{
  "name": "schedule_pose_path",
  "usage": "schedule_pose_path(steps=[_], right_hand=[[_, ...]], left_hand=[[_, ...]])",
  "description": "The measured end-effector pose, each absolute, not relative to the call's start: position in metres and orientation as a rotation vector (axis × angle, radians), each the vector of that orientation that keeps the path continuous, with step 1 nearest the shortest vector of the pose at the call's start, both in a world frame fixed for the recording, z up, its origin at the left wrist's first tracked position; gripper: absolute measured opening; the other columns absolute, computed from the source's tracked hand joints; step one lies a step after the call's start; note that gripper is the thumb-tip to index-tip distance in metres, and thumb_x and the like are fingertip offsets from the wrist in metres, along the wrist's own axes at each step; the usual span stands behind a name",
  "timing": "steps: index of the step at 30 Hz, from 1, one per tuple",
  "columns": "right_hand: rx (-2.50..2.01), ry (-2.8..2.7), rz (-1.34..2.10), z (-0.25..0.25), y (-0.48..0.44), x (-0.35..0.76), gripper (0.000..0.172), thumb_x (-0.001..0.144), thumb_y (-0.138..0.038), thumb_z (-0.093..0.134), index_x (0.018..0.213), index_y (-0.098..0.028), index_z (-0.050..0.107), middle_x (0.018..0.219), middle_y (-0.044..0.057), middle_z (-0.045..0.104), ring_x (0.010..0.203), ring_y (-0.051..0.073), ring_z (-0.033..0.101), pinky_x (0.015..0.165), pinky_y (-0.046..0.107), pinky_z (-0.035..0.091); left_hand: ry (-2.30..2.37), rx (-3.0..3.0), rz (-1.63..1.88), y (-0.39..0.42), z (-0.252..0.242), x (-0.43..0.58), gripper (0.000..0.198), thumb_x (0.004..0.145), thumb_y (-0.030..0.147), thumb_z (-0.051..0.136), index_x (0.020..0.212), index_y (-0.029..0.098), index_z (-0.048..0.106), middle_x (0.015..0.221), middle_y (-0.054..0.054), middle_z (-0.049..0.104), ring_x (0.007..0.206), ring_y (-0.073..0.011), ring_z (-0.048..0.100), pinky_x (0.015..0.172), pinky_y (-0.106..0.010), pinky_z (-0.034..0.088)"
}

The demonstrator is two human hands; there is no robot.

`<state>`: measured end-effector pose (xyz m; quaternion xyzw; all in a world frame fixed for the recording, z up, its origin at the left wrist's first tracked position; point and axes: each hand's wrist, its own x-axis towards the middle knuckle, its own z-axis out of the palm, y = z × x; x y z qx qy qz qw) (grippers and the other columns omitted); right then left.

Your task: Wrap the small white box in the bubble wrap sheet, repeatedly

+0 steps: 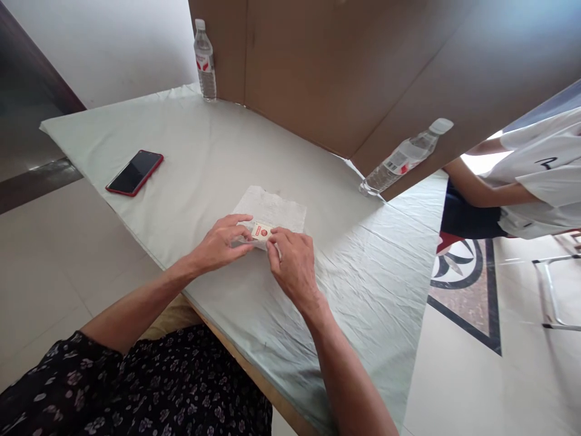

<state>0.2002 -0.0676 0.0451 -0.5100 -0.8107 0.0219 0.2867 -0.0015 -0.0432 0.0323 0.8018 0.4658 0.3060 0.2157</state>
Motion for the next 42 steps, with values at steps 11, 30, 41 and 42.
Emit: schedule_pose_path(steps=[11, 30, 41, 42], right_hand=[[-1.433, -1.707, 0.766, 0.018, -0.027, 0.202, 0.019, 0.088, -0.039, 0.054, 0.081, -0.023, 0.062, 0.094, 0.005, 0.075, 0.087, 0.020, 0.067, 0.081, 0.033, 0.049], [-1.502, -1.658, 0.601, 0.007, -0.032, 0.201, 0.019, 0.088, -0.039, 0.057, 0.081, -0.024, 0.064, 0.079, 0.001, 0.072, 0.077, 0.019, 0.065, 0.078, 0.033, 0.047], [-1.236, -2.151, -0.115, 0.032, -0.051, 0.192, 0.012, 0.094, -0.022, 0.057, 0.091, -0.022, 0.068, 0.096, 0.006, 0.074, 0.090, 0.021, 0.064, 0.084, 0.036, 0.041], [-1.212, -2.206, -0.106, 0.032, -0.053, 0.188, 0.012, 0.094, -0.020, 0.056, 0.092, -0.022, 0.068, 0.098, 0.006, 0.074, 0.090, 0.021, 0.063, 0.083, 0.035, 0.041]], left_hand=[[1.233, 1.665, 0.920, -0.011, 0.023, 0.016, 0.016, 0.081, 0.032, 0.061, 0.081, 0.017, 0.067, 0.105, -0.005, 0.076, 0.097, -0.0201, 0.069, 0.086, -0.032, 0.052], [1.214, 1.575, 0.966, -0.012, 0.021, 0.020, 0.010, 0.077, 0.025, 0.063, 0.076, 0.016, 0.066, 0.080, -0.001, 0.071, 0.079, -0.0143, 0.062, 0.076, -0.025, 0.047], [1.176, 1.540, 0.946, -0.010, 0.020, 0.021, 0.014, 0.076, 0.030, 0.063, 0.076, 0.016, 0.062, 0.075, 0.000, 0.065, 0.073, -0.0127, 0.058, 0.070, -0.025, 0.045], [1.172, 1.544, 0.941, -0.010, 0.020, 0.019, 0.014, 0.076, 0.030, 0.062, 0.078, 0.016, 0.062, 0.077, -0.001, 0.066, 0.075, -0.0131, 0.059, 0.072, -0.025, 0.046]])
